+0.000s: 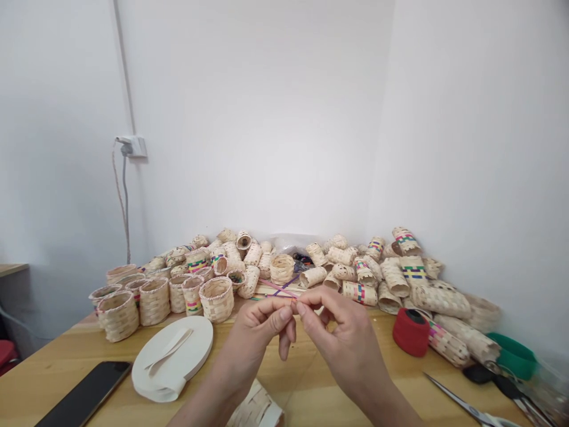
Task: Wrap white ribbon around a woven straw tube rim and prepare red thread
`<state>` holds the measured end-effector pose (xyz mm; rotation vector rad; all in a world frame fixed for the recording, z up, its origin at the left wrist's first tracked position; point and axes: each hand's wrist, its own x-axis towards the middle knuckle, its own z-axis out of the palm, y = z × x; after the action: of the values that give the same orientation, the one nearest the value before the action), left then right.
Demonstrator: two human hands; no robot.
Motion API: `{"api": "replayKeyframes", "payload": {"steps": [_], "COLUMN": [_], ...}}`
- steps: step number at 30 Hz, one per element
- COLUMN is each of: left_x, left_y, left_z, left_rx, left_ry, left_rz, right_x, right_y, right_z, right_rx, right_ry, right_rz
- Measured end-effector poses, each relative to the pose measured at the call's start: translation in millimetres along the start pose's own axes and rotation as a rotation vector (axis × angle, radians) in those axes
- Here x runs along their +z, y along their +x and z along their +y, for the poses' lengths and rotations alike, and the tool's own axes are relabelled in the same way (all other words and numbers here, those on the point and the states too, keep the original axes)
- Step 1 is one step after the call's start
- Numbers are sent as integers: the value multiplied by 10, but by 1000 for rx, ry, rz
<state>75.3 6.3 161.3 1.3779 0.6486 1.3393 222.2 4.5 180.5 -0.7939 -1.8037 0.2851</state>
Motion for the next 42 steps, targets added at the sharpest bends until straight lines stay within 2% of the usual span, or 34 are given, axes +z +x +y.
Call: {"api": "replayKeyframes", "payload": {"steps": [18,24,32,42], "left_x": [-5,-15,-25,-2], "left_y": [6,6,-2,-27], "left_z": [-4,19,114,147], "left_rx": [10,17,116,174], "left_ry": [28,1,61,229], "left_rz": [-21,35,157,145], "right_x": [4,-15,-21,-5], "right_y": [5,11,10,4], "right_z": [-9,3,-4,6], "right_rx": [-14,-16,-34,-10], "right_ry": [-14,-5,-11,9], "right_rz": [14,5,-56,-81]}}
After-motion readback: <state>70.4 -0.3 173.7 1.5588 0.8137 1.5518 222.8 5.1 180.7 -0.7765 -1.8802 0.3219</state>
